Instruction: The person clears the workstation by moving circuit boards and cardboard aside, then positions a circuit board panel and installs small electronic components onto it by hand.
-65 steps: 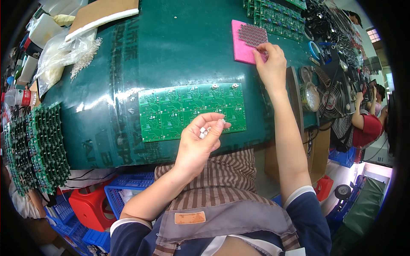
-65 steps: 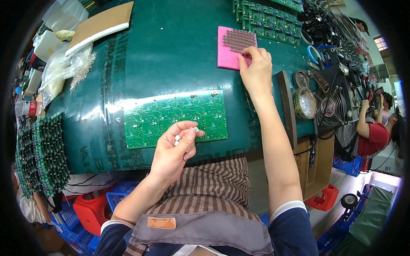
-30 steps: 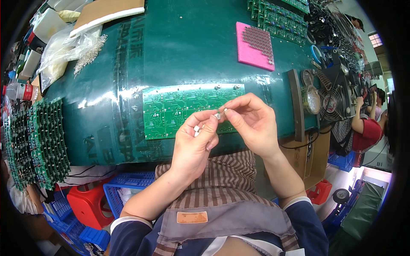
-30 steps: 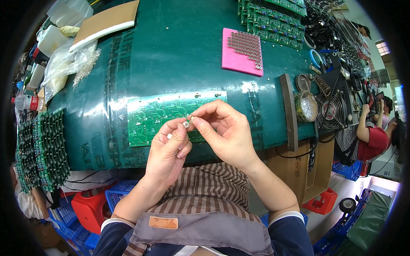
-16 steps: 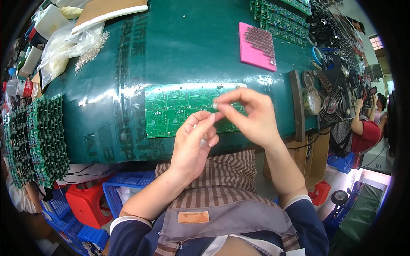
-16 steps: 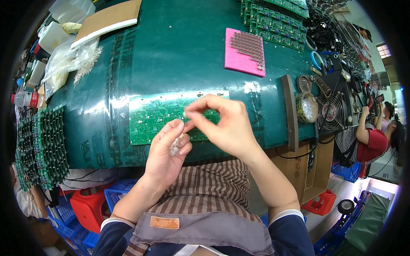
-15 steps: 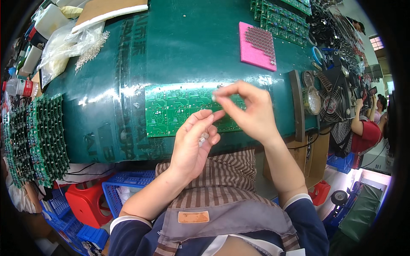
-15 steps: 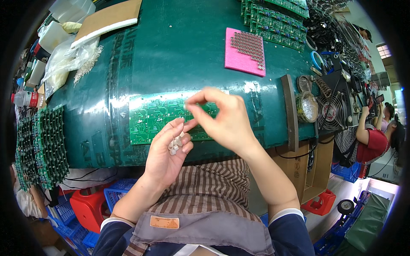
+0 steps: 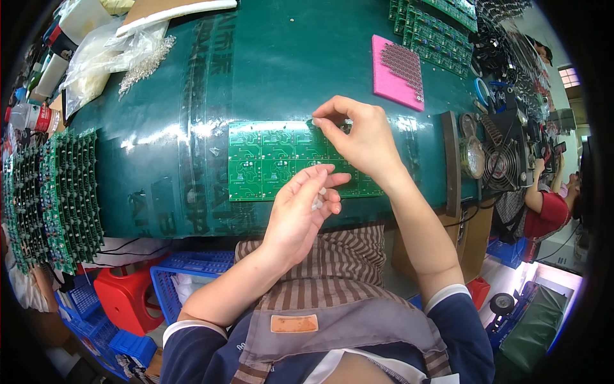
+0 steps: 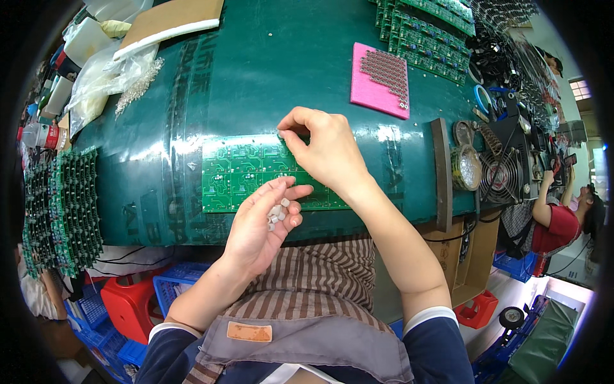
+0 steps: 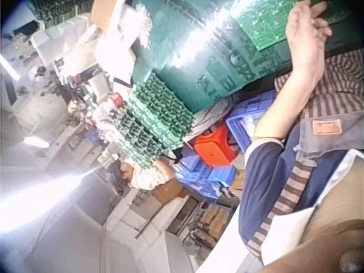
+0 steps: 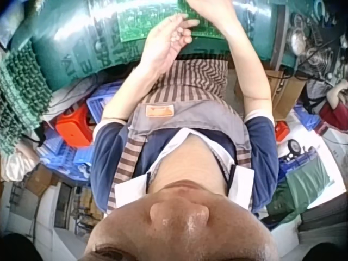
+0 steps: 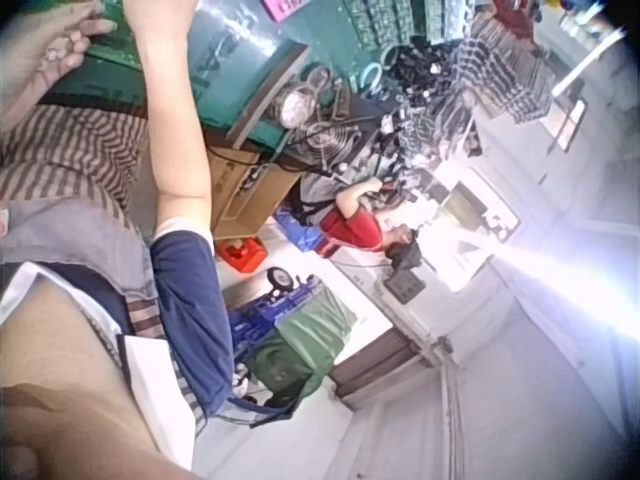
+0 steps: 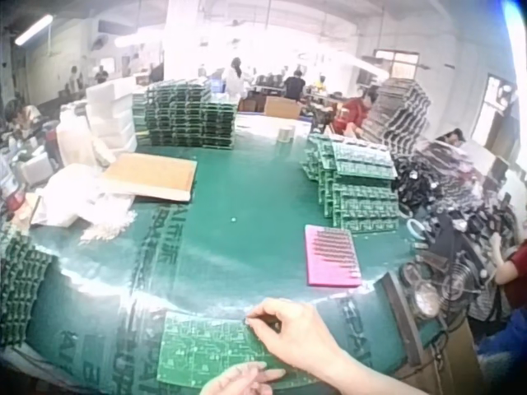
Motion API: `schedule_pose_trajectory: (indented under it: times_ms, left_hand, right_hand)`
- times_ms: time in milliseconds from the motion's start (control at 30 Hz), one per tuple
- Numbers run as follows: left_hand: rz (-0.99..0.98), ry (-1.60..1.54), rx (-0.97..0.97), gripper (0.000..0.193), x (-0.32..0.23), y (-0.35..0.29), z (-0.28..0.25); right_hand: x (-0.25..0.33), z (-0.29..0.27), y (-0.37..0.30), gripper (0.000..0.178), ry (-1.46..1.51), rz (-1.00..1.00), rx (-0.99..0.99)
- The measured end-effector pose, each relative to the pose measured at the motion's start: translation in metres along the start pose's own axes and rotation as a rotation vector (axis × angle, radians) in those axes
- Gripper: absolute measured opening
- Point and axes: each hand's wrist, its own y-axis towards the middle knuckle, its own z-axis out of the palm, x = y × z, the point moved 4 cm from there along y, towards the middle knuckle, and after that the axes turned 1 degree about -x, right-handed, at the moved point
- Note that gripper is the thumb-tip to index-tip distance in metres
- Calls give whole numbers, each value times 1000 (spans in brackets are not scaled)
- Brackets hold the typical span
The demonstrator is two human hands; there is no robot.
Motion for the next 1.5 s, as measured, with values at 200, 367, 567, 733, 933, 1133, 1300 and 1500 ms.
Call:
schedule_pose_trajectory:
  times_ms: [200, 367, 567, 733, 933, 1133, 1300, 1500]
  left_hand:
    - [-5, -91, 35, 30, 0, 1, -4]
    - [4, -59, 61, 30, 1, 2, -3]
    - [54, -33, 58, 23, 6, 1, -4]
    - [78, 21, 65, 22, 8, -1, -3]
    - [105, 98, 41, 30, 2, -1, -3]
    - [62, 123, 77, 41, 7, 0, 11]
    - [123, 203, -42, 49, 3, -3, -1]
    - [133, 197, 42, 25, 6, -3, -7]
  right_hand:
    - [-2, 3, -3, 8, -34, -39, -69]
    - [-3, 3, -6, 7, -45, -72, -95]
    - [-4, 7, -13, 5, -22, -116, -143]
    - [-7, 6, -17, 8, 20, -114, -154]
    - [-13, -21, 4, 11, -111, -323, -147]
    - [-83, -100, 29, 12, -576, -230, -609]
    - [-111, -76, 50, 13, -590, -289, -568]
    - [-93, -80, 35, 14, -600, -194, -664]
